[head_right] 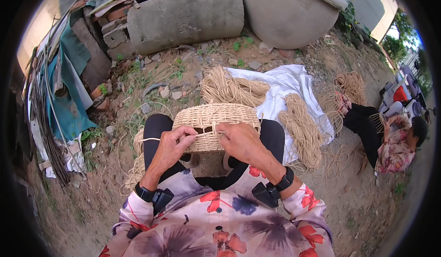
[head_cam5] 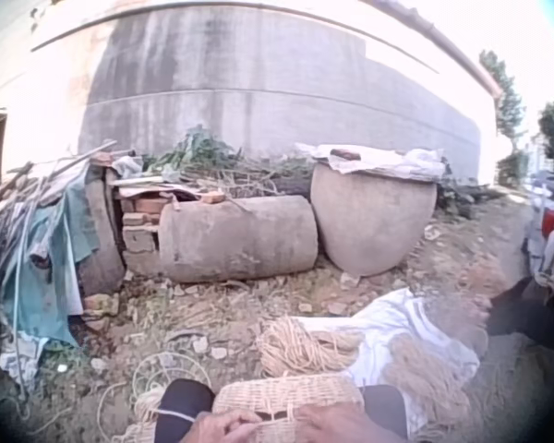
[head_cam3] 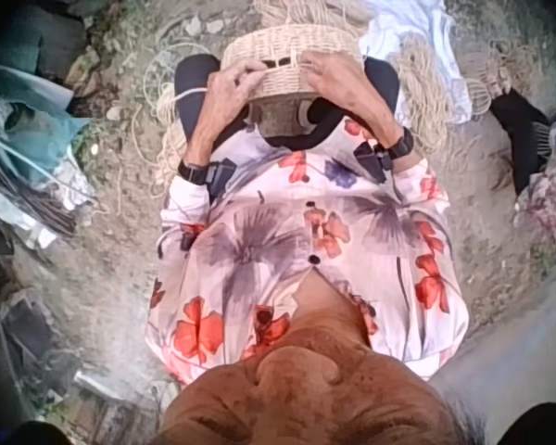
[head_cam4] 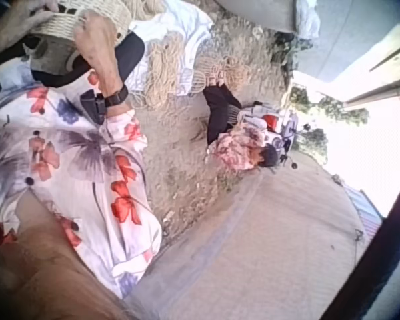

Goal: The recorder is weaving a basket from straw or rattan strands while sitting outdoors.

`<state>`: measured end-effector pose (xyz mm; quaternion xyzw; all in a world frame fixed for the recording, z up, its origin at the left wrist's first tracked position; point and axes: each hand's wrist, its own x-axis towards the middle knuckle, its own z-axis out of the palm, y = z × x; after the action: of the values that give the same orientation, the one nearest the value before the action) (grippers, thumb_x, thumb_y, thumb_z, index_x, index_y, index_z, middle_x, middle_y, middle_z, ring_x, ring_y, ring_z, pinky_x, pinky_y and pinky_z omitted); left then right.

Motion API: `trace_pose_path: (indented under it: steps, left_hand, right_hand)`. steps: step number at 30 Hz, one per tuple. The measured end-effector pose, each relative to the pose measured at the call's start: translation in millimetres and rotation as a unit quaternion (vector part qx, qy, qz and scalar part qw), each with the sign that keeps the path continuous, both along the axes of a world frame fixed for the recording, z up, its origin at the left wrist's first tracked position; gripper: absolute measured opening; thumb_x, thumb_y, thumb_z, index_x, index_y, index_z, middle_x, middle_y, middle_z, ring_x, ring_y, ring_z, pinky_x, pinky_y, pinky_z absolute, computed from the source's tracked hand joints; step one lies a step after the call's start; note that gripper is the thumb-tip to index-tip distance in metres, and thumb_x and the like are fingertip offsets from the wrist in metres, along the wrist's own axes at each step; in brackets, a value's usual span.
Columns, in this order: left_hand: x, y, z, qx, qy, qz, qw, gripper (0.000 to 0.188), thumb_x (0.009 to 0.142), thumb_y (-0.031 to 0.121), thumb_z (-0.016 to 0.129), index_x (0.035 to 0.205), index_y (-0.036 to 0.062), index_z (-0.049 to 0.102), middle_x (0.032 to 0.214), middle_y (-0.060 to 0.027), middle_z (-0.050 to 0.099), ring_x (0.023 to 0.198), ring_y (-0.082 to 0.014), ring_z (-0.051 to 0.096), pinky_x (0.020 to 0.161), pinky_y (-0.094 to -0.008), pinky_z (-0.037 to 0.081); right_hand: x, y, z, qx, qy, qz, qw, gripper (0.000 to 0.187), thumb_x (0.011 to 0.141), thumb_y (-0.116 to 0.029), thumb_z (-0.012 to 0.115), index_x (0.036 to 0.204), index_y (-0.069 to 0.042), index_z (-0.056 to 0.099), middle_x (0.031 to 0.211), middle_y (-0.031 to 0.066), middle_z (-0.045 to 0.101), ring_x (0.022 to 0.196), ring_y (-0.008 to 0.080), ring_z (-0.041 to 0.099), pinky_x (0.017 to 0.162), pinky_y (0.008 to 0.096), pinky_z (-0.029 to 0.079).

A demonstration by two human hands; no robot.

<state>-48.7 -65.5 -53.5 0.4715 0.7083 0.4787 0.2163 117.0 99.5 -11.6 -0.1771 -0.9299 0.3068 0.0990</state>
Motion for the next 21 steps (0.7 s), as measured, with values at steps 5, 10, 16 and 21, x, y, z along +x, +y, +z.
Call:
trace_pose_path:
  steps: [5,10,16,21]
  left_hand:
    - [8.7,1.2,2.3,0.020,-0.021,0.011,1.000,0.014,0.091,0.012,0.064,0.100,0.0011,0.067,0.071,-0.0018,0.061,0.063,-0.0053,0.051,0.056,-0.0241,0.042]
    - [9.7,4.6,-1.6,0.064,0.000,0.003,0.998,0.014,0.092,0.011,0.063,0.102,0.0009,0.067,0.072,-0.0031,0.064,0.063,-0.0069,0.053,0.057,-0.0252,0.044]
    - [11.3,3.2,-1.1,0.037,0.008,0.004,0.999,0.014,0.092,0.011,0.064,0.101,0.0022,0.068,0.069,-0.0044,0.062,0.061,-0.0076,0.053,0.056,-0.0260,0.044]
    - [9.1,2.5,-1.5,0.029,-0.001,-0.009,1.000,0.014,0.092,0.012,0.064,0.101,0.0023,0.069,0.067,-0.0037,0.059,0.060,-0.0080,0.051,0.055,-0.0268,0.043]
  right_hand:
    - [3.3,-1.8,-10.6,0.027,0.059,-0.020,0.998,0.024,0.080,-0.012,0.059,0.102,-0.006,0.067,0.056,0.0177,0.056,0.054,0.0310,0.062,0.056,0.0434,0.048]
    - [8.3,4.2,-9.9,-0.229,-0.005,-0.026,0.973,0.023,0.088,-0.011,0.063,0.111,-0.007,0.063,0.055,-0.0026,0.051,0.046,0.0076,0.047,0.045,0.0250,0.036]
    - [5.9,-7.2,-1.4,-0.421,-0.029,-0.093,0.902,0.023,0.091,-0.012,0.063,0.114,-0.009,0.060,0.058,-0.0057,0.049,0.048,0.0041,0.044,0.043,0.0218,0.033]
    - [2.8,-7.4,-15.9,-0.300,0.007,-0.070,0.951,0.012,0.092,-0.013,0.063,0.102,-0.007,0.061,0.060,-0.0046,0.049,0.049,0.0045,0.045,0.044,0.0220,0.035]
